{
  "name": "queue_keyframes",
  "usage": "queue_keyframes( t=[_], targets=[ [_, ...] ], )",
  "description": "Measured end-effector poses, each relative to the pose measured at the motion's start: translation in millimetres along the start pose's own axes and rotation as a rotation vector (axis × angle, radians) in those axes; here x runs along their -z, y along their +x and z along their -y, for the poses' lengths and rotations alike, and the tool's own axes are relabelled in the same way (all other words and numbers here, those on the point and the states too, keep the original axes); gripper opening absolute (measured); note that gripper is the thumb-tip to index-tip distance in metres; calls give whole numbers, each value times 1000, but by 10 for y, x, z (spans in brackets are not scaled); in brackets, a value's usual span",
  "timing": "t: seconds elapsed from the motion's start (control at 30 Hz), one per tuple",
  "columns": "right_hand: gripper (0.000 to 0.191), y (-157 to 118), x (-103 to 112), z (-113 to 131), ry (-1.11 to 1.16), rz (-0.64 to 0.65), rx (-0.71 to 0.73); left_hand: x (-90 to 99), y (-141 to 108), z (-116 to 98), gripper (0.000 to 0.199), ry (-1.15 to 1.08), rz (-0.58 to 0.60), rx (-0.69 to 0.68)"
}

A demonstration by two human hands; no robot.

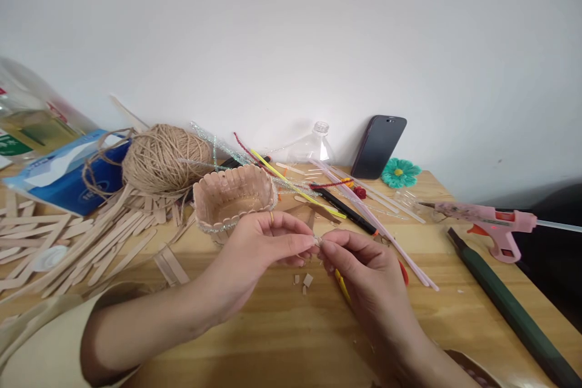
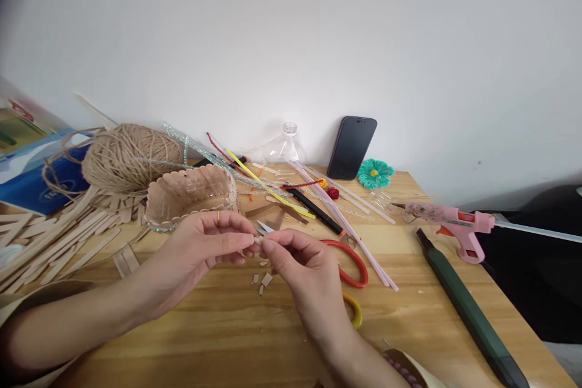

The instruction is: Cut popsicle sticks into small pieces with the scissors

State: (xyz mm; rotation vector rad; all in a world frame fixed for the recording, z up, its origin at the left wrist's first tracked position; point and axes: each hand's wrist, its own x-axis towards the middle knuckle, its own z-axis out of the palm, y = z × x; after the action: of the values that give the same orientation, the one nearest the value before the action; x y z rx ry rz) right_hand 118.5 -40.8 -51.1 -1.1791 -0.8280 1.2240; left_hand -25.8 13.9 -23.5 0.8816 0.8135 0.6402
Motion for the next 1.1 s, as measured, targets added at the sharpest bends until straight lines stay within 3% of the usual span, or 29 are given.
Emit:
queue_keyframes(
  t=[0.5,1.1],
  targets=[
    [8,-14,10,-19,-42,60,28,1,32,17,6,96,-6,-27],
    [4,-15,-10,-77,-44,-16,11,-15,24,69,7,168,-90,-63]
  ],
)
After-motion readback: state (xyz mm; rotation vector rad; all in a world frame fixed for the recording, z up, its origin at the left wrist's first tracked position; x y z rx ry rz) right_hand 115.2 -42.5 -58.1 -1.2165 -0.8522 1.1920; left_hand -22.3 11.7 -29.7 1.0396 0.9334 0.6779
